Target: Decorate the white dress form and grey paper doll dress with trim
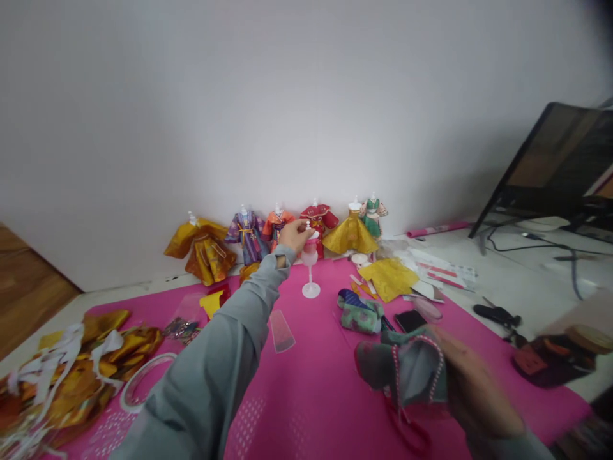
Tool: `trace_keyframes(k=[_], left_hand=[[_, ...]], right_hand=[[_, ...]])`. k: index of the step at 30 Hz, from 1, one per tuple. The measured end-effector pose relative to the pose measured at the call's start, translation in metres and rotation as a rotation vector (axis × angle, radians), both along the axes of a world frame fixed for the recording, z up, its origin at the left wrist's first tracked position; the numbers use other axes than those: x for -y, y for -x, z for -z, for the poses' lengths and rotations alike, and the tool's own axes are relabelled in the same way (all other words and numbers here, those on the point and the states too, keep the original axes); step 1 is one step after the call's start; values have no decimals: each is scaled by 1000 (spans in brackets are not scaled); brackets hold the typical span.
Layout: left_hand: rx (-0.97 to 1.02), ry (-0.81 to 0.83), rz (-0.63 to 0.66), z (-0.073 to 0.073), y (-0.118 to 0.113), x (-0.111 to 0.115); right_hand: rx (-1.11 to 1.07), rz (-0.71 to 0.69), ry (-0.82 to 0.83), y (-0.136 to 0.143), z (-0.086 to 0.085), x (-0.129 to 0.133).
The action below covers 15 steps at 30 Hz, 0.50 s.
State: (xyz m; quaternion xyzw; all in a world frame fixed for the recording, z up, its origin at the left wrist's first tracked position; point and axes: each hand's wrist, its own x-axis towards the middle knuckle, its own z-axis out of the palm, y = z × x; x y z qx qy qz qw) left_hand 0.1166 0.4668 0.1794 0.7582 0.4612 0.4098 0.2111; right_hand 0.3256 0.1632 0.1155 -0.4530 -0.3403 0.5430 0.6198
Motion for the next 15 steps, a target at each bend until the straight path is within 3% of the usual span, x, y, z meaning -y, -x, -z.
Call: trace_keyframes(k=[4, 7, 11, 15], left_hand=[[87, -18, -20, -6, 4, 11], [167, -40, -63, -10, 13, 45], [182, 71, 56, -2, 31, 141], [126, 246, 141, 21, 50, 249]], right_hand=[[-54, -8, 8, 25, -11, 1], [-104, -62, 19, 39, -13, 0], [-109, -152, 75, 58, -10, -6], [-91, -218, 107, 80, -5, -10]])
